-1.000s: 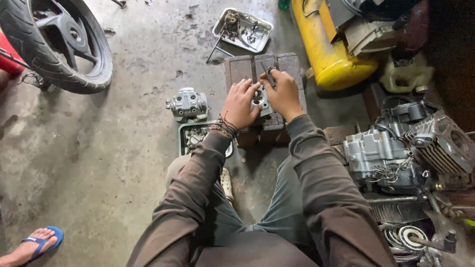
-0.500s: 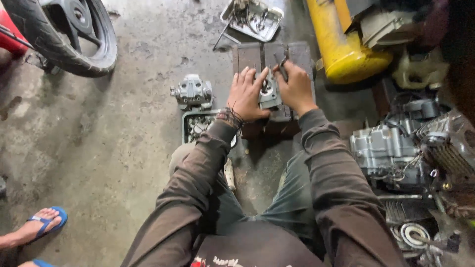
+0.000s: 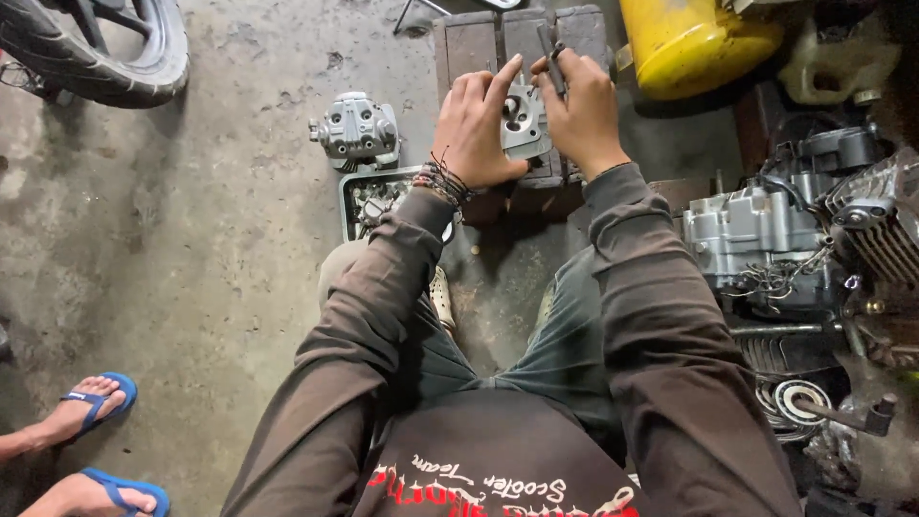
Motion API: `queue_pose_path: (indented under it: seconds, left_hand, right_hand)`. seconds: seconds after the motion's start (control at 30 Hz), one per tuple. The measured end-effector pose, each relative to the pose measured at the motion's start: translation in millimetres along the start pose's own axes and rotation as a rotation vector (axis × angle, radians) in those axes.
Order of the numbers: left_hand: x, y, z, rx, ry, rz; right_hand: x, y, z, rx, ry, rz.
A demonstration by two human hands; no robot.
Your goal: Testing valve movement and component fitment in a motorcycle cylinder head using a metal rod
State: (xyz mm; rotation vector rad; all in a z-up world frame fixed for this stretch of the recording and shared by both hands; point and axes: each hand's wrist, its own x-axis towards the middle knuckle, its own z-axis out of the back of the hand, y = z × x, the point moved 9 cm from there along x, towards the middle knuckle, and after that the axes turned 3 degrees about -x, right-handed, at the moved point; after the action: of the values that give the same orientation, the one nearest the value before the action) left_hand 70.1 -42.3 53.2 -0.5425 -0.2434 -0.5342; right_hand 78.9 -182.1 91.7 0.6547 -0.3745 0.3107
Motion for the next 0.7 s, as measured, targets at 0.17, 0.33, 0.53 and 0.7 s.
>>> queue_pose_path:
  seconds: [0.17,0.33,0.53,0.7]
  left_hand:
    - [1,-23,9,-0.114,-0.022,-0.035]
    - [0,-22,-6,-0.122,0.003,-0.032]
    - [-1,-22,-7,-0.067,0.073,-0.029]
    - [-4,-24,-14,0.033,0.055,-0.121]
  right_hand:
    - [-2,7,21,0.012,-0.058,0.035]
    - [-5,0,26,0.029,-0.034,0.010]
    - [-6,-11,20,0.068,0.029,-0.010]
    - [-10,-19,17,0.104,0.045,-0.089]
